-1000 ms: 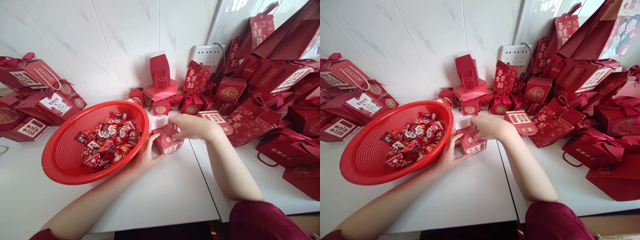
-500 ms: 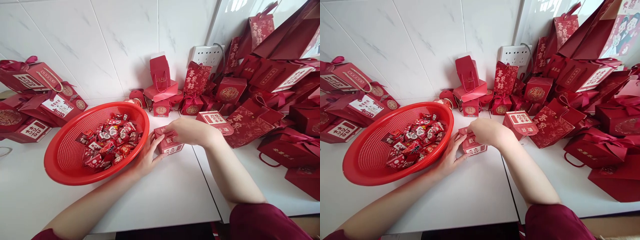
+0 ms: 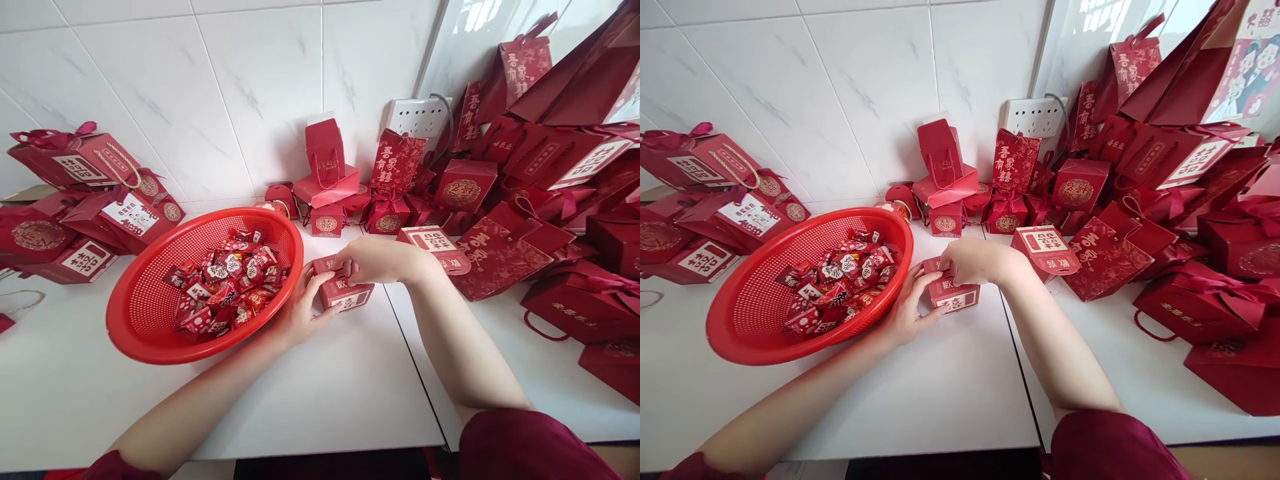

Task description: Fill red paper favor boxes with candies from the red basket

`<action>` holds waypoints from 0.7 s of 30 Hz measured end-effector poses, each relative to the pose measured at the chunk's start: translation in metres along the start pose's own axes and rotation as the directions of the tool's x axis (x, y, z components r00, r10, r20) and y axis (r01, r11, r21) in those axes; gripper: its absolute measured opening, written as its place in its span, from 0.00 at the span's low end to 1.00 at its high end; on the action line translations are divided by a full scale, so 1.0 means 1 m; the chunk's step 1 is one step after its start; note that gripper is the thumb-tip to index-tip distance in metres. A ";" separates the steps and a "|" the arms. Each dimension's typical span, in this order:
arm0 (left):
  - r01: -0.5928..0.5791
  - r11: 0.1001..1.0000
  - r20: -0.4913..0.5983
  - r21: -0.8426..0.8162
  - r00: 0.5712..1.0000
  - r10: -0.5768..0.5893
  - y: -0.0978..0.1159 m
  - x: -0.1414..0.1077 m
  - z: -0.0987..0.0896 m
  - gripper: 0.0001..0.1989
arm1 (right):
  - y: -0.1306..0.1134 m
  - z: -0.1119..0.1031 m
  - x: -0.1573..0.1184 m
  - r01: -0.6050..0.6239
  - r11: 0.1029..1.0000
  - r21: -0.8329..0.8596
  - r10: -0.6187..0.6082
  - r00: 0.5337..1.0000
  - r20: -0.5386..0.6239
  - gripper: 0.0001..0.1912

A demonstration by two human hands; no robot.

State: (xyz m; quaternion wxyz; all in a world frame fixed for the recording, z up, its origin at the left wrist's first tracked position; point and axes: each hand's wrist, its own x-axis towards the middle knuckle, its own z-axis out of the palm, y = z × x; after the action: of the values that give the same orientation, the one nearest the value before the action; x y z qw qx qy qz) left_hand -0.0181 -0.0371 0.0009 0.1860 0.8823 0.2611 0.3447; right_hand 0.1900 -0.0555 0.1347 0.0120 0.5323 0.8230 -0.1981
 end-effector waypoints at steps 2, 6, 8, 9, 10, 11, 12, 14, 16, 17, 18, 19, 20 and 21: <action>0.003 1.000 0.020 -0.008 1.000 -0.003 0.001 0.002 -0.003 0.28 | 0.002 -0.001 -0.002 0.012 0.999 0.031 -0.012 1.000 0.004 0.13; -0.056 0.996 0.070 -0.070 0.996 0.060 0.008 -0.002 -0.009 0.29 | 0.005 -0.007 -0.021 0.024 0.999 0.041 -0.018 0.990 -0.139 0.16; -0.147 0.986 0.105 -0.076 0.982 0.155 0.016 -0.008 -0.011 0.28 | 0.008 -0.012 -0.037 0.017 0.997 0.076 0.007 0.952 -0.305 0.18; -0.199 0.978 0.123 -0.068 0.971 0.206 0.021 -0.010 -0.011 0.28 | 0.010 -0.015 -0.046 0.007 0.994 0.108 0.035 0.925 -0.378 0.18; -0.246 0.968 0.142 -0.058 0.957 0.252 0.027 -0.012 -0.013 0.29 | 0.012 -0.017 -0.055 0.001 0.992 0.129 0.057 0.897 -0.439 0.18; -0.281 0.958 0.150 -0.053 0.947 0.285 0.034 -0.014 -0.016 0.29 | 0.015 -0.019 -0.063 -0.006 0.990 0.138 0.074 0.867 -0.492 0.18; -0.299 0.952 0.146 -0.060 0.941 0.304 0.041 -0.014 -0.020 0.30 | 0.019 -0.020 -0.070 -0.008 0.991 0.131 0.078 0.839 -0.539 0.17; -0.292 0.951 0.094 -0.104 0.949 0.302 0.056 -0.012 -0.033 0.33 | 0.027 -0.021 -0.079 -0.037 0.994 0.105 0.092 0.805 -0.587 0.17; -0.252 0.950 0.021 -0.183 0.965 0.260 0.071 -0.009 -0.054 0.33 | 0.034 -0.020 -0.082 -0.098 0.991 0.087 0.130 0.794 -0.593 0.18; -0.232 0.947 -0.019 -0.223 0.972 0.234 0.076 -0.007 -0.066 0.33 | 0.036 -0.019 -0.082 -0.131 0.988 0.084 0.155 0.793 -0.589 0.18; -0.209 0.943 -0.054 -0.260 0.978 0.202 0.080 -0.006 -0.080 0.32 | 0.038 -0.018 -0.080 -0.160 0.984 0.084 0.179 0.790 -0.586 0.18; -0.187 0.937 -0.095 -0.294 0.982 0.166 0.083 -0.006 -0.094 0.31 | 0.040 -0.017 -0.078 -0.184 0.979 0.089 0.201 0.790 -0.580 0.18; -0.157 0.931 -0.138 -0.329 0.984 0.117 0.084 -0.007 -0.109 0.29 | 0.040 -0.016 -0.076 -0.201 0.975 0.098 0.220 0.791 -0.571 0.18; -0.128 0.919 -0.190 -0.373 0.980 0.060 0.083 -0.008 -0.124 0.28 | 0.040 -0.016 -0.073 -0.211 0.971 0.111 0.236 0.793 -0.561 0.18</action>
State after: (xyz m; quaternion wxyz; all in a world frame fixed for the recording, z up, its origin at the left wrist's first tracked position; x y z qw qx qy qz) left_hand -0.0835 -0.0891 0.1250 0.3146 0.8067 0.1611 0.4737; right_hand 0.2600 -0.0999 0.1534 -0.2227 0.6605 0.7157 -0.0445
